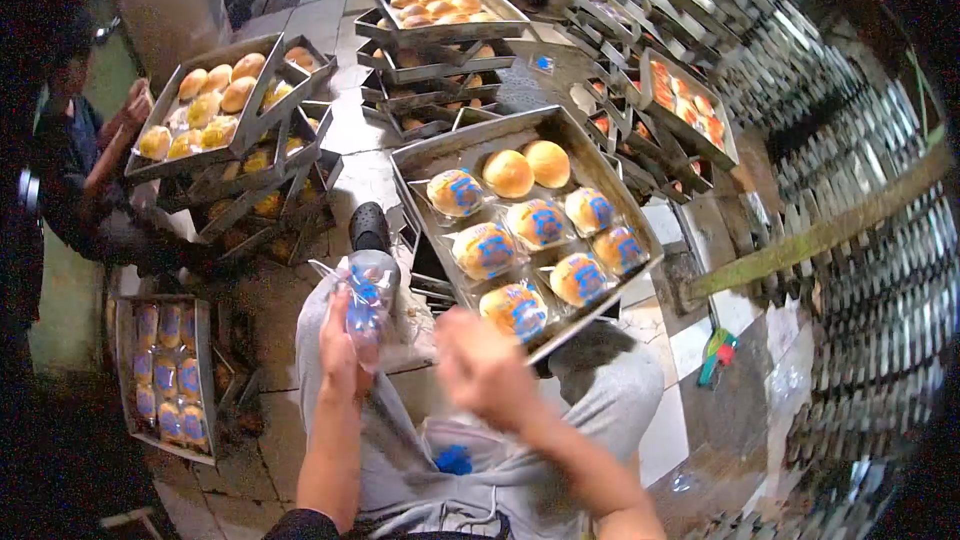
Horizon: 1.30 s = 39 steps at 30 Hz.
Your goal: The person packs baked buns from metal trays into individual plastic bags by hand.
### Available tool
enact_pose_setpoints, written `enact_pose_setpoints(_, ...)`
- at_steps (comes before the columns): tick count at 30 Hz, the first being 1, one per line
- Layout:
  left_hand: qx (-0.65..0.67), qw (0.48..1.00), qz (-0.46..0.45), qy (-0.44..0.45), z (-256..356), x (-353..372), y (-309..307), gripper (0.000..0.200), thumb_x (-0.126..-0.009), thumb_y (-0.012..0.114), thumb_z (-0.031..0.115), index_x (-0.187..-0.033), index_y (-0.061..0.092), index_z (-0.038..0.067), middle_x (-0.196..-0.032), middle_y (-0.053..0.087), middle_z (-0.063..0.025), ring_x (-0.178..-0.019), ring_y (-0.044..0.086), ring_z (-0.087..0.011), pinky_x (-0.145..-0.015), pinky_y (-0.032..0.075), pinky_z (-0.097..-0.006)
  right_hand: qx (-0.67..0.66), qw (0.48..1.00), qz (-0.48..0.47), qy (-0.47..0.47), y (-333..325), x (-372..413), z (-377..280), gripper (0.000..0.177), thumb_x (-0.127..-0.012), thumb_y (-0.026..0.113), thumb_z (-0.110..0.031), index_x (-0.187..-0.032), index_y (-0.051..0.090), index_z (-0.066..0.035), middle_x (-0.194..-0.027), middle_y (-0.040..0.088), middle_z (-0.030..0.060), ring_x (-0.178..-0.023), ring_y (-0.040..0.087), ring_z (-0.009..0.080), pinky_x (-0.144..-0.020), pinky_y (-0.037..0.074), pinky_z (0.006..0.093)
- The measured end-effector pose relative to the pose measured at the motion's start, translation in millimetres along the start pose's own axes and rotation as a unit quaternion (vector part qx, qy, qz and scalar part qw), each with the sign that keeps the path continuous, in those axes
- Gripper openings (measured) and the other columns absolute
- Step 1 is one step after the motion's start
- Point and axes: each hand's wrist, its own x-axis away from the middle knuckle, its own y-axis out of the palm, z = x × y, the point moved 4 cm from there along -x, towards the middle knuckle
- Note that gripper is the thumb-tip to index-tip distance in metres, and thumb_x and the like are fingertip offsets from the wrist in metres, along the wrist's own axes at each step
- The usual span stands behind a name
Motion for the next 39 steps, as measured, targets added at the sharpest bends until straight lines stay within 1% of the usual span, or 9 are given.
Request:
enact_pose_setpoints(9, 0.032, 0.992, -0.097, -0.067, -13.2, -11.5, 17.8, 0.057, -0.109, 0.049, 0.038, -0.154, 0.039, 0.005, -0.147, 0.059, -0.0182, -0.119, 0.065, -0.0245, -0.088, 0.054, -0.0312, 0.262, 0.952, -0.156, 0.016, 4.6, -219.5, 275.2, 0.037, -0.103, 0.059, -0.027, -0.133, 0.060, -0.006, -0.145, 0.058, 0.0248, -0.135, 0.053, 0.0447, -0.113, 0.045, 0.0505)
enact_pose_setpoints(14, 0.032, 0.994, -0.091, -0.050, -1.8, -17.7, 8.7, 0.051, -0.110, 0.049, 0.033, -0.151, 0.040, 0.003, -0.145, 0.060, -0.0160, -0.117, 0.067, -0.0213, -0.092, 0.054, -0.0306, 0.335, 0.844, -0.394, 0.141, -13.1, -282.2, 256.2, 0.038, -0.091, 0.069, -0.038, -0.121, 0.070, -0.016, -0.122, 0.072, 0.0168, -0.119, 0.066, 0.0369, -0.097, 0.046, 0.0573)
enact_pose_setpoints(18, -0.014, 0.994, -0.100, -0.047, -6.6, -15.3, 9.0, 0.056, -0.110, 0.047, 0.041, -0.153, 0.041, 0.005, -0.148, 0.058, -0.0196, -0.118, 0.067, -0.0264, -0.090, 0.055, -0.0341, 0.447, 0.828, -0.330, -0.082, -66.0, -238.3, 205.7, 0.022, -0.076, 0.082, -0.018, -0.095, 0.070, -0.017, -0.112, 0.066, 0.0119, -0.114, 0.062, 0.0362, -0.095, 0.046, 0.0485)
enact_pose_setpoints(20, 0.017, 0.994, -0.097, -0.035, -15.8, -13.8, 5.3, 0.053, -0.110, 0.047, 0.043, -0.150, 0.045, 0.009, -0.147, 0.059, -0.0182, -0.118, 0.068, -0.0290, -0.092, 0.056, -0.0372, 0.369, 0.884, -0.251, -0.139, -104.5, -194.6, 196.9, 0.020, -0.078, 0.081, -0.016, -0.092, 0.067, -0.014, -0.114, 0.065, 0.0115, -0.115, 0.061, 0.0350, -0.097, 0.046, 0.0497)
enact_pose_setpoints(23, 0.052, 0.995, -0.074, -0.031, -21.6, -13.6, -2.8, 0.050, -0.109, 0.047, 0.047, -0.146, 0.052, 0.014, -0.145, 0.061, -0.0153, -0.120, 0.068, -0.0317, -0.092, 0.056, -0.0425, 0.054, 0.995, -0.059, 0.058, -151.8, -113.9, 196.7, 0.025, -0.089, 0.075, -0.024, -0.104, 0.064, -0.009, -0.126, 0.067, 0.0108, -0.120, 0.064, 0.0317, -0.102, 0.050, 0.0504)
enact_pose_setpoints(26, 0.084, 0.995, -0.020, -0.048, -16.6, -5.3, -3.4, 0.050, -0.109, 0.046, 0.048, -0.143, 0.054, 0.013, -0.140, 0.065, -0.0130, -0.120, 0.068, -0.0330, -0.091, 0.057, -0.0447, -0.439, 0.834, 0.259, 0.211, -139.6, -0.3, 150.3, 0.046, -0.096, 0.070, -0.036, -0.128, 0.058, -0.006, -0.130, 0.068, 0.0118, -0.117, 0.068, 0.0291, -0.101, 0.055, 0.0484)
enact_pose_setpoints(30, 0.129, 0.991, -0.018, -0.027, -15.5, 7.9, -4.1, 0.046, -0.109, 0.047, 0.047, -0.133, 0.062, 0.012, -0.128, 0.071, -0.0119, -0.119, 0.068, -0.0372, -0.096, 0.057, -0.0582, -0.637, 0.709, 0.137, 0.270, -53.2, 99.0, 42.9, 0.068, -0.095, 0.074, -0.040, -0.146, 0.048, -0.003, -0.132, 0.064, 0.0184, -0.118, 0.068, 0.0316, -0.088, 0.062, 0.0585)
enact_pose_setpoints(34, 0.128, 0.991, 0.004, -0.030, -5.3, 36.5, 12.9, 0.044, -0.108, 0.051, 0.048, -0.133, 0.058, 0.012, -0.130, 0.066, -0.0159, -0.122, 0.066, -0.0401, -0.102, 0.054, -0.0645, -0.656, 0.722, 0.042, 0.216, 4.7, 115.7, -12.1, 0.064, -0.089, 0.082, -0.008, -0.143, 0.050, 0.000, -0.132, 0.065, 0.0187, -0.119, 0.069, 0.0307, -0.092, 0.063, 0.0516)
enact_pose_setpoints(39, 0.168, 0.980, -0.080, -0.067, -15.0, 71.6, 29.0, 0.057, -0.107, 0.049, 0.056, -0.145, 0.048, 0.014, -0.132, 0.063, -0.0181, -0.123, 0.064, -0.0410, -0.099, 0.056, -0.0638, -0.071, 0.995, 0.045, -0.051, 13.1, 85.4, -76.3, 0.057, -0.087, 0.080, -0.002, -0.139, 0.058, 0.004, -0.134, 0.064, 0.0275, -0.128, 0.061, 0.0479, -0.111, 0.051, 0.0471)
